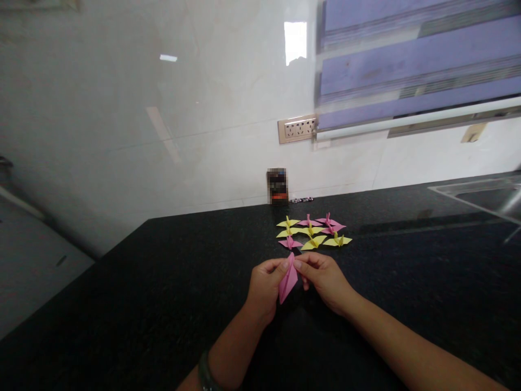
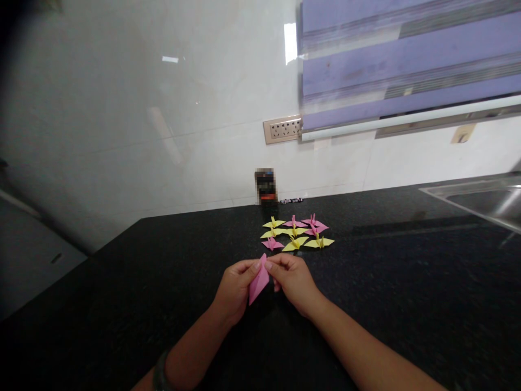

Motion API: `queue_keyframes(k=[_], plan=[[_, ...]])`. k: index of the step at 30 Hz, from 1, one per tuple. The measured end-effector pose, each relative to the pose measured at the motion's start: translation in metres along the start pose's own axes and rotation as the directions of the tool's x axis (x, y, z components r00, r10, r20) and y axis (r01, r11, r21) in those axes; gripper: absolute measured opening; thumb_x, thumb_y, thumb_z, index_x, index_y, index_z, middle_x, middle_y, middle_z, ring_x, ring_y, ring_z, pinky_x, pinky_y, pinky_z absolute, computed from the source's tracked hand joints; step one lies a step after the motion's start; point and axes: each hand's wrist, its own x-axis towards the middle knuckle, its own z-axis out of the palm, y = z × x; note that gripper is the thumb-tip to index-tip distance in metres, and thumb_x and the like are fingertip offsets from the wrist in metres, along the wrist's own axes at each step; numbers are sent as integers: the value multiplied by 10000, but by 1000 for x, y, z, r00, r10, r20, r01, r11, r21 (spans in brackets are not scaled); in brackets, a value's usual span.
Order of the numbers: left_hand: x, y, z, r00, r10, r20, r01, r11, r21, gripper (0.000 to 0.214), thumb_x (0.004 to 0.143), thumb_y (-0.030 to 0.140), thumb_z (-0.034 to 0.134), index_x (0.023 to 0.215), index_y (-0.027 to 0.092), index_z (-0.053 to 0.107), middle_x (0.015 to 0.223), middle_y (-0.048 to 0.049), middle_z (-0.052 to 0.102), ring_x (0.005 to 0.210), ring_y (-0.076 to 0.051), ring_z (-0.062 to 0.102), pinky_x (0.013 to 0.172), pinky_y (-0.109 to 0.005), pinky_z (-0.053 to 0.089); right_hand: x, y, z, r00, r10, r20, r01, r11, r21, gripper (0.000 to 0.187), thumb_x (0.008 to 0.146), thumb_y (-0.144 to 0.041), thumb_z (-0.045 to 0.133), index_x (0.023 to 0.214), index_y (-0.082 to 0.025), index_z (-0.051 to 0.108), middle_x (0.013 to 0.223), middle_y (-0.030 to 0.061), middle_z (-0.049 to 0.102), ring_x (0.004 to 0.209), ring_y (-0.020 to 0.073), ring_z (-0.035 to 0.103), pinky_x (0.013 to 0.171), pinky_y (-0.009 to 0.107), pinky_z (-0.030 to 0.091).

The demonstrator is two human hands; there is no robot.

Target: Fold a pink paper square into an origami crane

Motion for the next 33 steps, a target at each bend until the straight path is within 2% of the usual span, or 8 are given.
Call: queue_keyframes(k=[24, 33], plan=[[-3, 6, 2, 1000, -29, 10, 29, 1000, -3, 295, 632, 361, 574, 755, 99, 632, 652, -61, 624, 576, -138, 534, 566, -254, 408, 1, 4, 0, 999, 29, -34, -26, 997, 75, 283, 631, -409, 575, 641, -127, 550, 469, -38, 463, 383, 53, 397, 386, 185, 321], [-2, 5, 1, 1000, -1, 5, 1, 998, 57, 303, 636, 368, 566, 768, 103, 632, 694, -66, 630, 618, -150, 542, 592, -258, 412, 1, 3, 1, 998, 40, -42, -36, 994, 106, 286, 617, -405, 592, 627, -122, 552, 455, -37, 460, 384, 52, 395, 388, 184, 310]])
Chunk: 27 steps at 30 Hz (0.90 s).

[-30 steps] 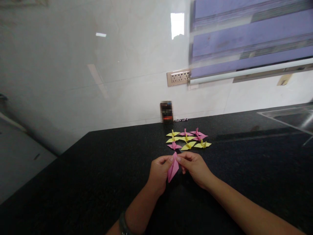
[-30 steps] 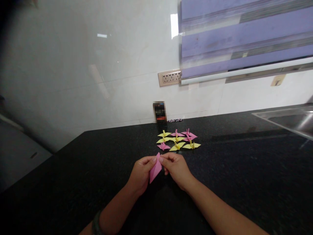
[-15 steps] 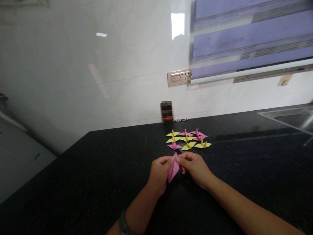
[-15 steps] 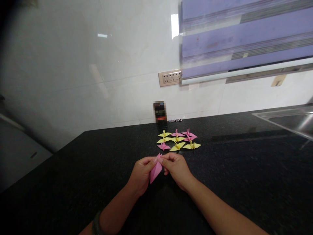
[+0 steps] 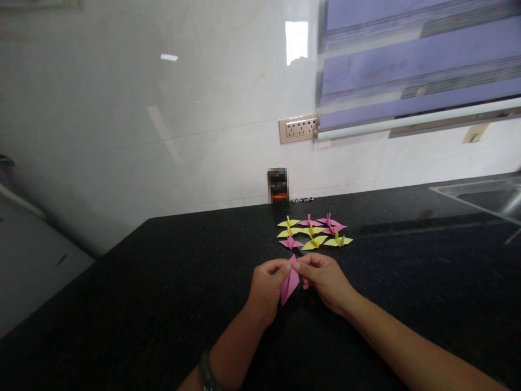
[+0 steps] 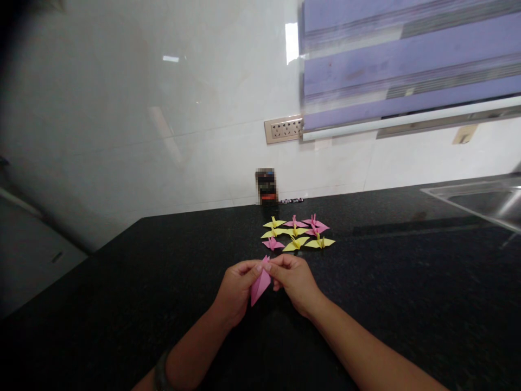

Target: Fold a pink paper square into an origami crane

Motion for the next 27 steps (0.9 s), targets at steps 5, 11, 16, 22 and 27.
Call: queue_keyframes(k=[5, 11, 16, 22, 27], plan=[[-1, 2, 0, 999, 9, 32, -9, 1000, -1, 315, 648, 372, 553, 784, 100, 635, 710, -74, 633, 629, -157, 547, 609, -269, 416, 1, 1, -1, 1000, 19, -12, -19, 1000, -3, 299, 602, -417, 598, 641, -123, 563, 461, -35, 464, 391, 58, 402, 397, 191, 319], [-1, 0, -1, 999, 23, 34, -23, 1000, 2, 298, 656, 354, 552, 797, 108, 640, 778, -86, 635, 690, -177, 559, 655, -288, 414, 1, 3, -1, 1000, 11, -10, -10, 1000, 22, 283, 597, -401, 610, 640, -124, 572, 454, -38, 471, 385, 57, 404, 394, 191, 306], [0, 3, -1, 995, 94, 12, -95, 994, 48, 247, 655, 324, 557, 762, 122, 649, 841, -83, 625, 779, -188, 549, 716, -289, 401, 0, 4, -1, 1000, 11, -7, -10, 999, 42, 254, 618, -370, 606, 651, -120, 575, 459, -36, 472, 391, 55, 406, 398, 187, 307], [-2, 7, 1, 982, 188, -33, -181, 971, 154, 206, 667, 296, 542, 712, 129, 653, 842, -84, 609, 806, -186, 541, 732, -280, 397, -1, 3, 1, 1000, 22, -5, -22, 997, 68, 239, 612, -353, 614, 655, -121, 580, 457, -40, 473, 392, 52, 406, 399, 186, 313], [-1, 5, 2, 969, 244, -33, -229, 942, 246, 185, 686, 268, 516, 666, 129, 636, 853, -79, 581, 808, -168, 536, 728, -266, 399, -1, 3, 1, 999, 43, 2, -43, 996, 83, 238, 611, -348, 617, 653, -117, 577, 459, -38, 474, 388, 50, 404, 389, 182, 310]])
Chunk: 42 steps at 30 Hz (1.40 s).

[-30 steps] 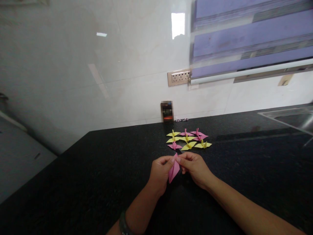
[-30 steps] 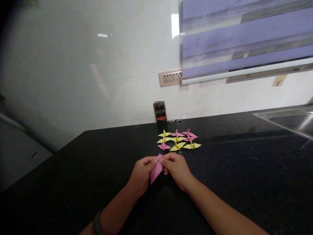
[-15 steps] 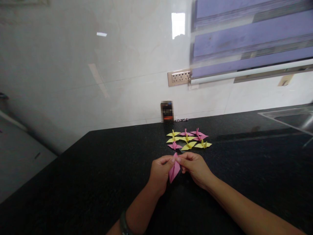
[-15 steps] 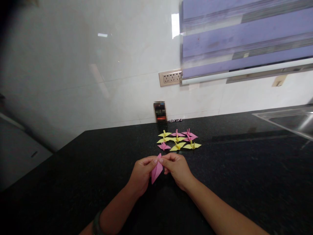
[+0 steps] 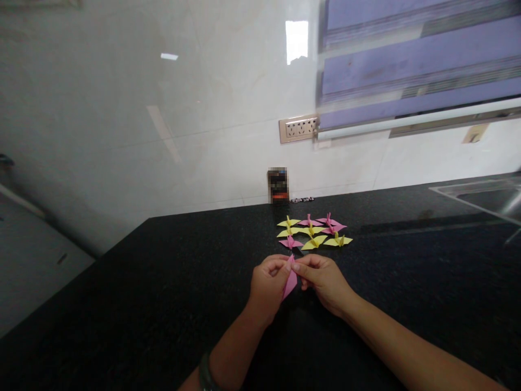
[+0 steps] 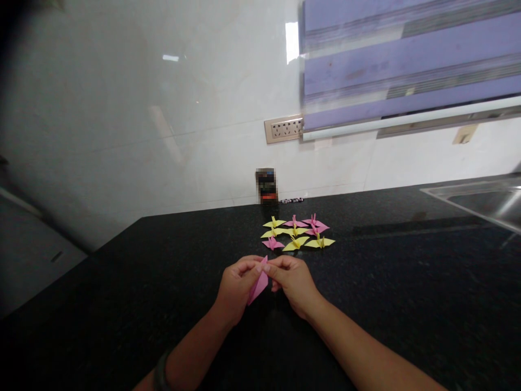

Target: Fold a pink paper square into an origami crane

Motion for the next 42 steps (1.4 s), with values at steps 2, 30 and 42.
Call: queue_keyframes(k=[2, 30, 42], plan=[[1, -1, 0, 1000, 30, 4, -30, 999, 40, 185, 692, 261, 507, 645, 129, 628, 843, -74, 572, 802, -160, 534, 725, -264, 400, 1, 0, 0, 1000, 4, 9, -4, 1000, 22, 228, 611, -339, 620, 652, -120, 573, 464, -40, 475, 388, 48, 402, 387, 180, 309], [1, -3, -4, 995, 93, 43, -99, 982, 163, 166, 705, 229, 489, 648, 137, 615, 905, -69, 534, 844, -151, 514, 742, -256, 395, -1, -4, 2, 999, 49, 18, -50, 994, 92, 172, 614, -288, 623, 660, -131, 570, 454, -51, 474, 371, 40, 389, 385, 175, 306], [1, -3, -4, 992, 122, 32, -126, 961, 246, 158, 710, 209, 478, 645, 143, 606, 895, -65, 523, 839, -148, 508, 727, -259, 406, 0, -3, 1, 999, 7, 41, -8, 1000, 23, 159, 650, -289, 590, 680, -136, 555, 501, -43, 482, 402, 46, 402, 386, 172, 342]])
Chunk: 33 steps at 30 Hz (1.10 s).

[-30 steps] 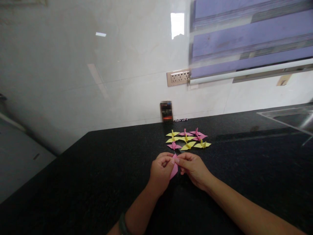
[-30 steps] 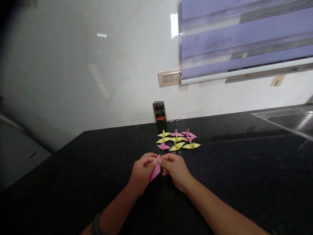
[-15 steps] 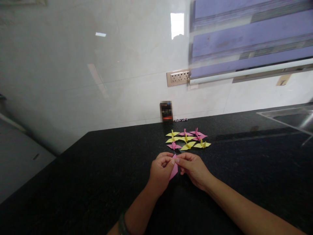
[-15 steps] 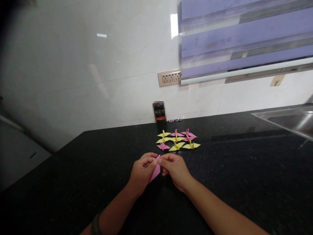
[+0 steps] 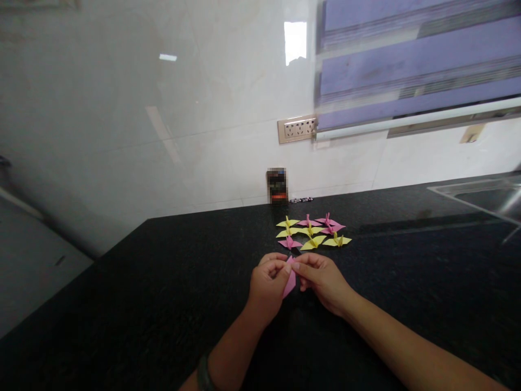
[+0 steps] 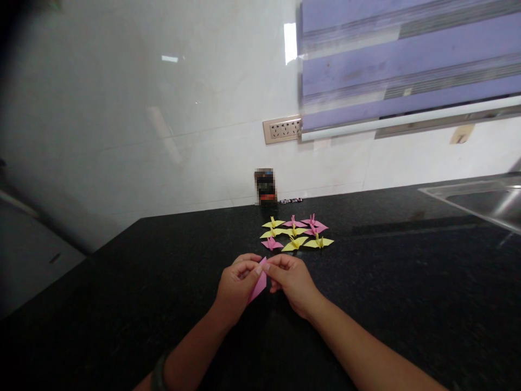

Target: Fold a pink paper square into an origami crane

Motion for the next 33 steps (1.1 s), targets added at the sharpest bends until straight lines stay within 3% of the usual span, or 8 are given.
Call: queue_keyframes(k=[4, 10, 18, 24, 28, 33], plan=[[-2, 4, -1, 993, 112, -45, -101, 978, 183, 149, 710, 187, 468, 667, 158, 608, 847, -54, 522, 820, -151, 500, 721, -272, 402, 0, -5, -1, 997, -70, 9, 71, 982, -175, 180, 639, -300, 583, 723, -141, 573, 610, -16, 534, 432, 55, 427, 385, 180, 362], [-5, 9, -4, 969, 247, 29, -237, 883, 406, 181, 738, 159, 415, 705, 173, 592, 872, -62, 526, 846, -157, 486, 726, -275, 397, 1, -7, -4, 992, -125, -31, 109, 940, -322, 156, 669, -302, 530, 709, -159, 579, 603, -13, 543, 400, 57, 423, 373, 187, 357], [-7, 13, -5, 959, 236, 160, -283, 736, 615, 224, 776, 201, 353, 764, 191, 576, 1006, -68, 510, 786, -144, 514, 695, -258, 400, 4, 0, -7, 985, -162, -57, 130, 920, -368, 108, 672, -267, 521, 674, -162, 547, 560, -20, 500, 408, 68, 408, 381, 196, 342], [-10, 14, 0, 938, 272, 212, -344, 675, 653, 257, 792, 185, 311, 848, 195, 561, 1034, -69, 515, 854, -166, 510, 711, -261, 391, -1, -3, -2, 960, -242, -140, 155, 877, -455, 84, 673, -227, 504, 639, -162, 545, 515, -35, 460, 437, 82, 407, 416, 205, 332], [-10, 14, -1, 953, 256, 165, -303, 755, 582, 236, 781, 181, 339, 796, 194, 574, 985, -67, 525, 822, -160, 515, 695, -262, 397, -3, -5, -1, 953, -269, -143, 176, 870, -461, 97, 673, -237, 507, 656, -162, 566, 534, -26, 495, 444, 86, 420, 424, 208, 335], [-5, 10, -2, 984, 175, 22, -173, 936, 305, 166, 734, 192, 438, 680, 173, 593, 853, -54, 521, 817, -152, 497, 714, -272, 400, 2, -5, -3, 994, -102, -30, 92, 966, -240, 195, 723, -290, 463, 799, -153, 578, 492, -31, 487, 403, 77, 433, 403, 202, 356]])
